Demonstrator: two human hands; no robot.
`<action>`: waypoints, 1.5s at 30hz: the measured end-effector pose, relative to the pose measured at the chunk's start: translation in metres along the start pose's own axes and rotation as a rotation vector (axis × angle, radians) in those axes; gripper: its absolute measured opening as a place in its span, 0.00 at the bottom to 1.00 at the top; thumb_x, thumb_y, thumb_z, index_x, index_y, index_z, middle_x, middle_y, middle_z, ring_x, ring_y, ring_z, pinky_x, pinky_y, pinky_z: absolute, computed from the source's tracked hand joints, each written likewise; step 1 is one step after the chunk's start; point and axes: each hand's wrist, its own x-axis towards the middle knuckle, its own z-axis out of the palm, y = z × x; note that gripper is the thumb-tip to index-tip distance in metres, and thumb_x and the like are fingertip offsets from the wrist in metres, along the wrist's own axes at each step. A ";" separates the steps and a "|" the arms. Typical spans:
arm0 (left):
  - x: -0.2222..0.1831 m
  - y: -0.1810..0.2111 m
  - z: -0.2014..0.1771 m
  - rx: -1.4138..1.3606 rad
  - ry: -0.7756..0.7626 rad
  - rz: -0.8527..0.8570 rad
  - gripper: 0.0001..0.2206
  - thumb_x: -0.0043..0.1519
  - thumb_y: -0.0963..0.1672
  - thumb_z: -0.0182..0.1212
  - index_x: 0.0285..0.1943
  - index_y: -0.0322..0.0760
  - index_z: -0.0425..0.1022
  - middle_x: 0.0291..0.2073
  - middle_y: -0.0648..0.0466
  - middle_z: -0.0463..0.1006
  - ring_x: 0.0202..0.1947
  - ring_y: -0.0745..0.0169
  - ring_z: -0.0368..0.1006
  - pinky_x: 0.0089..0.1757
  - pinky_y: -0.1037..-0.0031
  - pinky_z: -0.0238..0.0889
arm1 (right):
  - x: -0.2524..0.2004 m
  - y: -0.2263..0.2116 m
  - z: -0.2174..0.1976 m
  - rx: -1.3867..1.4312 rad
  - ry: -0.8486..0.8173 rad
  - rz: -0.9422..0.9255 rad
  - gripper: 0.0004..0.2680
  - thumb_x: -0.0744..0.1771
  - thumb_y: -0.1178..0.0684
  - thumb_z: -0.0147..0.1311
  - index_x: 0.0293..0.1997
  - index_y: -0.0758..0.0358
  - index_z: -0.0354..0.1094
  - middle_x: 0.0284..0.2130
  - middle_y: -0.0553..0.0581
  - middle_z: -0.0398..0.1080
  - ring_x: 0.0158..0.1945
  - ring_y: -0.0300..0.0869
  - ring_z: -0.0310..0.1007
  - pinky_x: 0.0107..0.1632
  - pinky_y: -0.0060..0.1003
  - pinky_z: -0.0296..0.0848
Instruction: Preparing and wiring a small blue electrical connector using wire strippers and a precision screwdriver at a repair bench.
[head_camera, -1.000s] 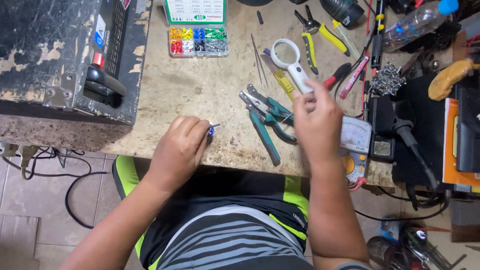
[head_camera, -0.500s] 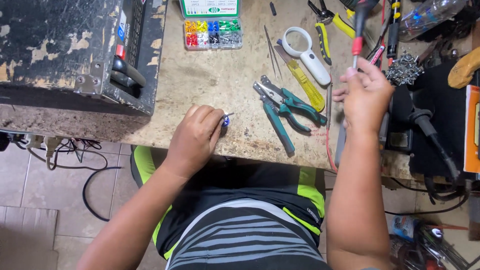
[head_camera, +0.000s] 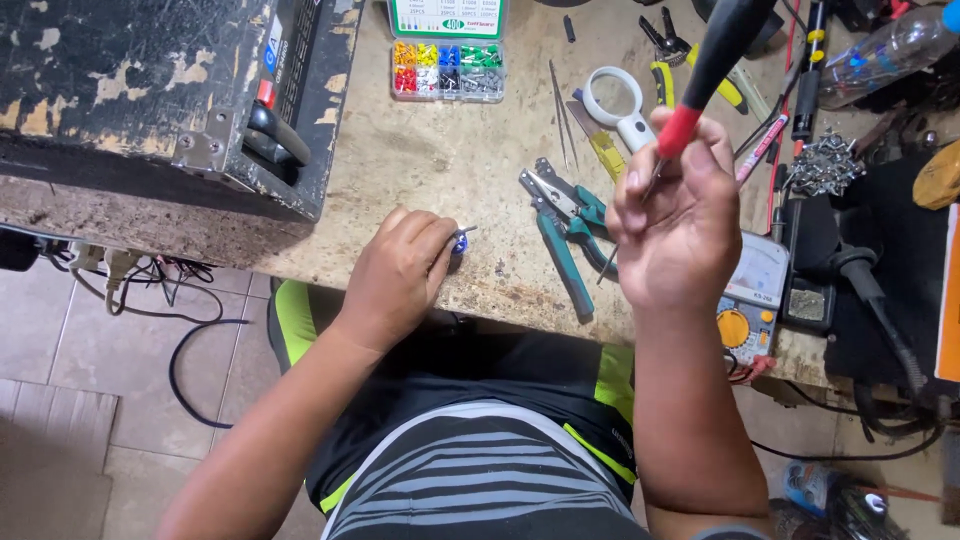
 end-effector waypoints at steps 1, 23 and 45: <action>0.000 -0.001 0.000 -0.004 0.003 0.006 0.05 0.66 0.38 0.58 0.49 0.30 0.74 0.37 0.45 0.74 0.38 0.45 0.66 0.43 0.60 0.64 | -0.001 -0.003 0.005 0.058 -0.036 0.030 0.15 0.67 0.41 0.50 0.55 0.57 0.64 0.26 0.52 0.64 0.20 0.36 0.52 0.23 0.30 0.49; 0.004 0.001 -0.006 -0.076 -0.007 0.007 0.06 0.67 0.39 0.60 0.50 0.28 0.74 0.40 0.44 0.76 0.39 0.45 0.67 0.44 0.62 0.62 | -0.045 -0.058 -0.008 -0.909 -0.229 -0.242 0.14 0.67 0.69 0.58 0.56 0.75 0.55 0.48 0.70 0.67 0.50 0.56 0.81 0.57 0.41 0.83; 0.001 0.001 -0.005 -0.084 0.016 0.005 0.07 0.66 0.38 0.59 0.51 0.27 0.74 0.42 0.43 0.76 0.41 0.44 0.68 0.47 0.61 0.63 | -0.038 -0.012 -0.003 -0.680 -0.134 -0.357 0.30 0.71 0.74 0.56 0.73 0.47 0.38 0.47 0.82 0.71 0.45 0.60 0.80 0.61 0.53 0.83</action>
